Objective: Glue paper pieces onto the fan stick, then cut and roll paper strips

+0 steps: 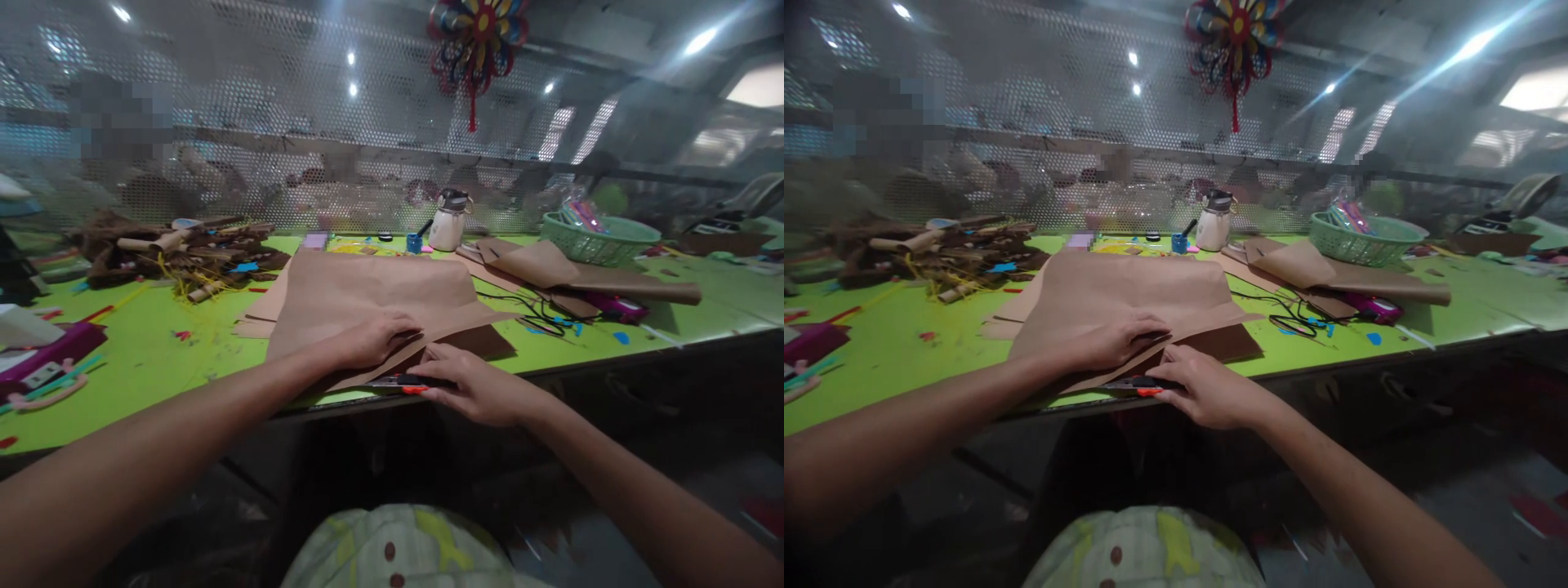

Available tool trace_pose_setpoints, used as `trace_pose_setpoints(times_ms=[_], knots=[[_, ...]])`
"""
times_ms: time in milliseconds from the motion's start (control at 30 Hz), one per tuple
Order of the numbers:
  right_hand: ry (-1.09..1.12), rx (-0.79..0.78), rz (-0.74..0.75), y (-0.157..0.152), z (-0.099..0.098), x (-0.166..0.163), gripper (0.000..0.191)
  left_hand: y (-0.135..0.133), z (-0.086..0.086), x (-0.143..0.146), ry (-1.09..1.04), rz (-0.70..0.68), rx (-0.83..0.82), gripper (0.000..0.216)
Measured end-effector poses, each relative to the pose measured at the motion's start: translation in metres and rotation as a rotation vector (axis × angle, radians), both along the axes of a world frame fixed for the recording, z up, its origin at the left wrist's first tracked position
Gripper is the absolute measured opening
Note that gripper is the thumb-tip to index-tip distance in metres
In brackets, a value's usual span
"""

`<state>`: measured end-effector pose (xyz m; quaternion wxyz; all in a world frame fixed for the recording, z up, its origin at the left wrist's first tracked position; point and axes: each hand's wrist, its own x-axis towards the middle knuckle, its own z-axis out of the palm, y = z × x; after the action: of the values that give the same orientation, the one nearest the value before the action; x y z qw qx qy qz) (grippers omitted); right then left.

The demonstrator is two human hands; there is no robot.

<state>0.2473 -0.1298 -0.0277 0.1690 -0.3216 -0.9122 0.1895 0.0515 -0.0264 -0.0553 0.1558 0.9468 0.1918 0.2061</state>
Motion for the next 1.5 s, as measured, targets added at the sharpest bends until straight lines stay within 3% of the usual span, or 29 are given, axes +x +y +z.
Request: trace_pose_setpoints(times_ms=[467,667,933,1133,1500], knots=[[-0.033,0.022,-0.022,-0.005,0.000,-0.047,0.027,-0.003,0.003,-0.003,0.003,-0.075,0.012,0.033],[-0.041,0.026,-0.042,-0.008,-0.001,-0.047,0.028,-0.009,0.018,-0.009,0.245,-0.035,0.119,0.014],[-0.015,0.049,-0.057,-0.010,-0.004,-0.047,0.028,-0.011,0.045,-0.038,0.426,-0.101,-0.080,0.030],[-0.001,0.035,-0.031,-0.013,-0.003,-0.051,0.026,-0.012,0.032,-0.063,0.249,-0.077,-0.122,0.027],[0.002,0.067,0.009,-0.012,-0.005,-0.075,0.024,0.004,0.014,-0.065,0.245,-0.089,-0.175,0.028]])
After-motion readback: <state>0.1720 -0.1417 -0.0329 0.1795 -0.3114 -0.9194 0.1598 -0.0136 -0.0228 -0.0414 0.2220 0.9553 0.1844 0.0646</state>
